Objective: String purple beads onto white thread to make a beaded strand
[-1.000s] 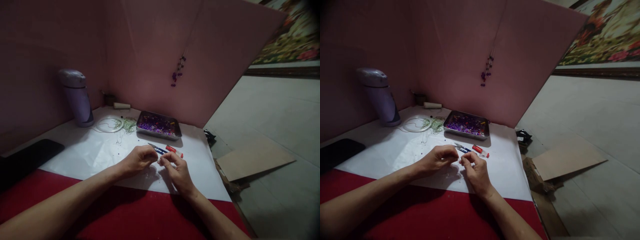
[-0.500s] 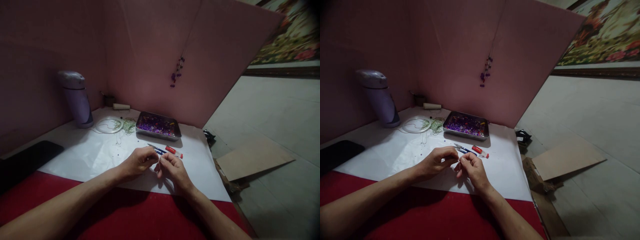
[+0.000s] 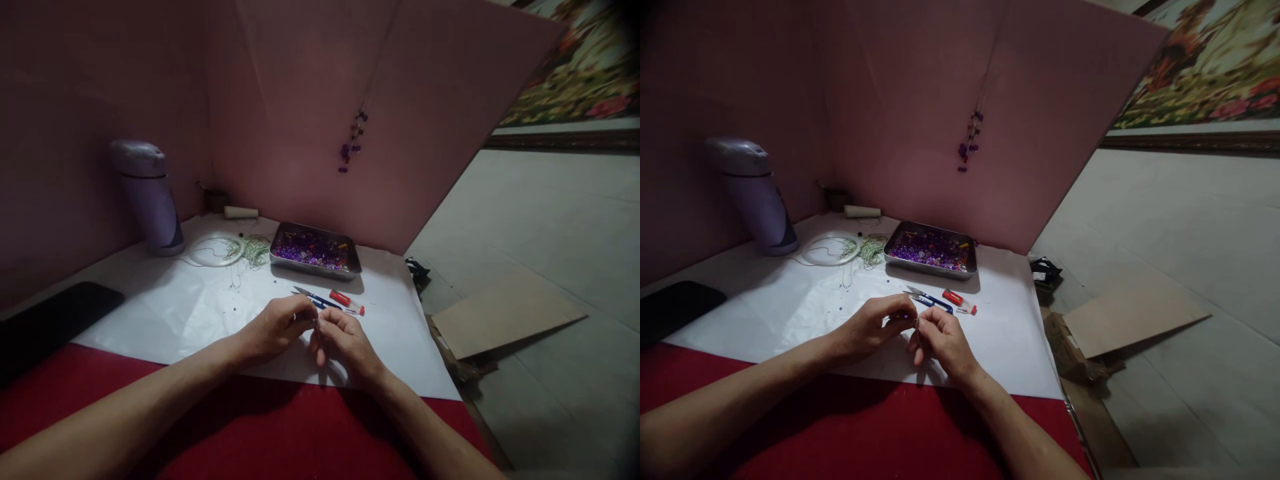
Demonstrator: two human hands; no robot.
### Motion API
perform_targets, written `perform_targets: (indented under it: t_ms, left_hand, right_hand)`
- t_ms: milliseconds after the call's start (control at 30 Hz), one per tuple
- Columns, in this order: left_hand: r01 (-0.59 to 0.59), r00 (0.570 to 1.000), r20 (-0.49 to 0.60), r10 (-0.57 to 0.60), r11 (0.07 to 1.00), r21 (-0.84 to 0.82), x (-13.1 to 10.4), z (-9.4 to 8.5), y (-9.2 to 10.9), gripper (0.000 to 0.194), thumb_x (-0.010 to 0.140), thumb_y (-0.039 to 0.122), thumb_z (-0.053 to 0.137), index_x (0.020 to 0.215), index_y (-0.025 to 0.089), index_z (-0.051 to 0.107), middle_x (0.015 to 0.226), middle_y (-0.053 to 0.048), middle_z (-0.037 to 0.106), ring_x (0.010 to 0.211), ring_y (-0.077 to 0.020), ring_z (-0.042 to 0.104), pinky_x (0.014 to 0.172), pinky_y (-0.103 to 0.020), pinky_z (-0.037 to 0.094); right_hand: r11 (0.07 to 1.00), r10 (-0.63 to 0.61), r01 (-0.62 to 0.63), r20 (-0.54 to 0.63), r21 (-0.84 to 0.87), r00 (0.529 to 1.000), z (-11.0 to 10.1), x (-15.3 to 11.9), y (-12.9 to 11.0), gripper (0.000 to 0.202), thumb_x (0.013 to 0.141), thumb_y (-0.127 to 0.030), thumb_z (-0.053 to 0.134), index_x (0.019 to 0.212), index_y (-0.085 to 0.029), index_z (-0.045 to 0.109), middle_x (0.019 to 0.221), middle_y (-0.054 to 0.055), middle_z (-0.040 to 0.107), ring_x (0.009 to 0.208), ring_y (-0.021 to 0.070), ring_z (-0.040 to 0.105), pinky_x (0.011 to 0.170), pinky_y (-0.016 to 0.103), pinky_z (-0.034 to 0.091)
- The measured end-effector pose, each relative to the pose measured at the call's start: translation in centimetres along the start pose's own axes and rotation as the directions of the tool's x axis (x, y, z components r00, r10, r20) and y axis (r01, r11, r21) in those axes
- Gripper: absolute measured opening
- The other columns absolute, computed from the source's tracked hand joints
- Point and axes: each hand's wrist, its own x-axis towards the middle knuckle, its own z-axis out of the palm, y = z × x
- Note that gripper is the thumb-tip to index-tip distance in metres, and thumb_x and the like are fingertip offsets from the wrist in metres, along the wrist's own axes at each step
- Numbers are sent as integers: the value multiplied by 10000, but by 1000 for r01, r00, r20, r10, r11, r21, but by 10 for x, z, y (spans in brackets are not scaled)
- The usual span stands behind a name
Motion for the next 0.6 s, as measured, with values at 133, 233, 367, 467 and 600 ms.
perform_targets:
  t_ms: [133,233,367,467,600]
  left_hand:
    - [-5,1000,11,5,999,-47,0,1,-1,181,835,158,512,1002,161,579,827,-29,615,711,-113,536,644,-246,426]
    - [-35,999,16,35,999,-15,0,0,-2,152,835,158,510,953,159,607,813,-39,612,720,-122,539,659,-258,429]
    - [-48,999,16,48,998,27,0,-1,-1,99,826,139,508,811,149,605,765,-34,602,694,-120,526,637,-255,417]
    - [-7,1000,13,7,999,39,1,-2,1,73,810,129,519,769,144,578,723,-18,584,662,-113,508,613,-244,405]
    - [40,999,22,-40,998,39,1,-1,2,47,798,134,539,808,144,583,735,-15,596,663,-111,516,616,-240,411]
  right_hand:
    - [1000,2,-2,-2,-13,1000,1,0,-2,124,766,-269,529,717,-177,464,494,-31,609,357,83,500,419,198,337]
    - [1000,11,-11,2,-15,1000,0,-1,-3,106,761,-252,530,717,-172,477,500,-31,612,363,79,502,424,197,335]
    - [999,29,-29,16,-18,999,-2,0,-2,168,773,-310,557,724,-165,487,516,-23,617,362,81,508,413,199,332]
    - [999,32,-31,33,-15,999,-4,1,1,204,792,-347,551,735,-164,482,527,-16,625,357,78,508,405,195,344]
    - [1000,24,-24,46,-18,999,-6,3,5,207,811,-352,534,753,-162,477,540,-9,636,354,73,511,395,182,345]
